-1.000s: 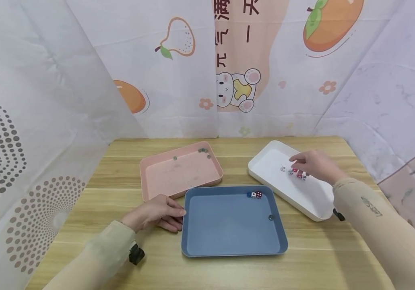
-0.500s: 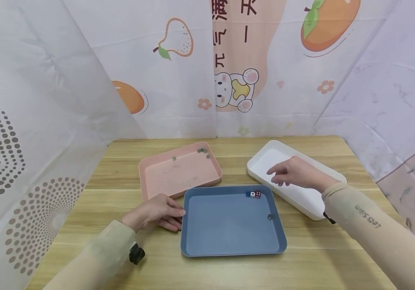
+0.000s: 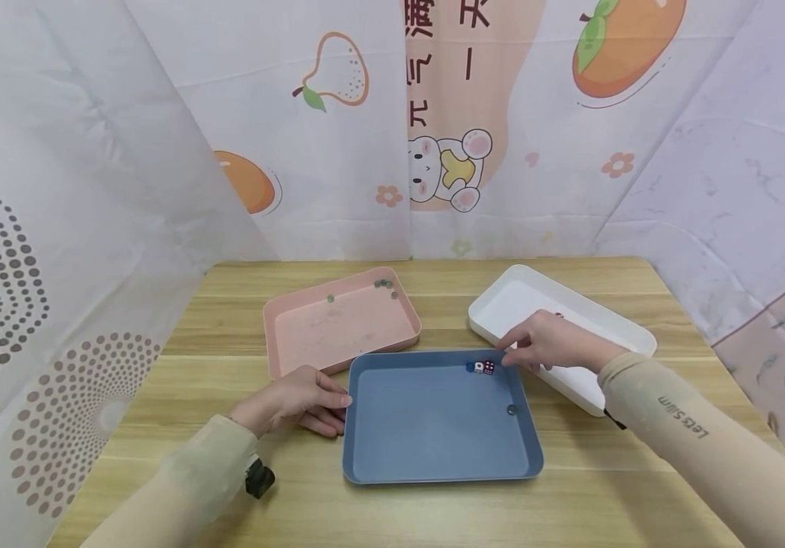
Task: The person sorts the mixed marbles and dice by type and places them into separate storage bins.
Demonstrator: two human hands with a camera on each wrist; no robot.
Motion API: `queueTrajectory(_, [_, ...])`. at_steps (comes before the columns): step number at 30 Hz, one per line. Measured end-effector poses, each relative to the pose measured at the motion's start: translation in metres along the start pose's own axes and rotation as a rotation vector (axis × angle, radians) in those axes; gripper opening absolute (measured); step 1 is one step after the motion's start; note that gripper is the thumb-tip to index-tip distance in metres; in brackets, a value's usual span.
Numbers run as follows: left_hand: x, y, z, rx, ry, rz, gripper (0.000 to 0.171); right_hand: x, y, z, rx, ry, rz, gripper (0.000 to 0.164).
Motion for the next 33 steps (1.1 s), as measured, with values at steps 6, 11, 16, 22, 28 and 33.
queueTrajectory(6, [0.000,0.000,0.000,0.003,-0.001,0.005,0.026,0.000,0.009,-0.003,0.044,0.053,0.002,0.026])
queueTrajectory(11, [-0.001,0.001,0.000,0.012,0.003,0.002,0.027,0.001,0.016,-0.005,0.071,0.088,0.052,0.030])
queueTrajectory(16, [-0.001,0.001,0.000,0.011,0.004,-0.001,0.027,0.000,0.021,-0.008,0.090,0.123,0.065,0.032])
queueTrajectory(22, [-0.001,0.000,0.000,0.008,-0.002,-0.003,0.027,-0.007,0.030,-0.014,0.113,0.165,0.083,0.035])
queueTrajectory(28, [0.000,0.000,0.000,0.005,-0.005,-0.006,0.025,-0.006,0.031,-0.020,0.050,0.082,0.206,0.029])
queueTrajectory(33, [0.000,0.000,-0.001,0.003,-0.008,-0.010,0.024,-0.004,0.031,-0.022,0.021,0.056,0.263,0.024])
Point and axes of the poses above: each hand's wrist, its own z-axis away from the middle knuckle, its own y-axis out of the palm, x = y × z, the point moved 7 cm from there along -z, towards the middle knuckle, and after that the axes turned 1 degree about z, right-handed, at the moved point
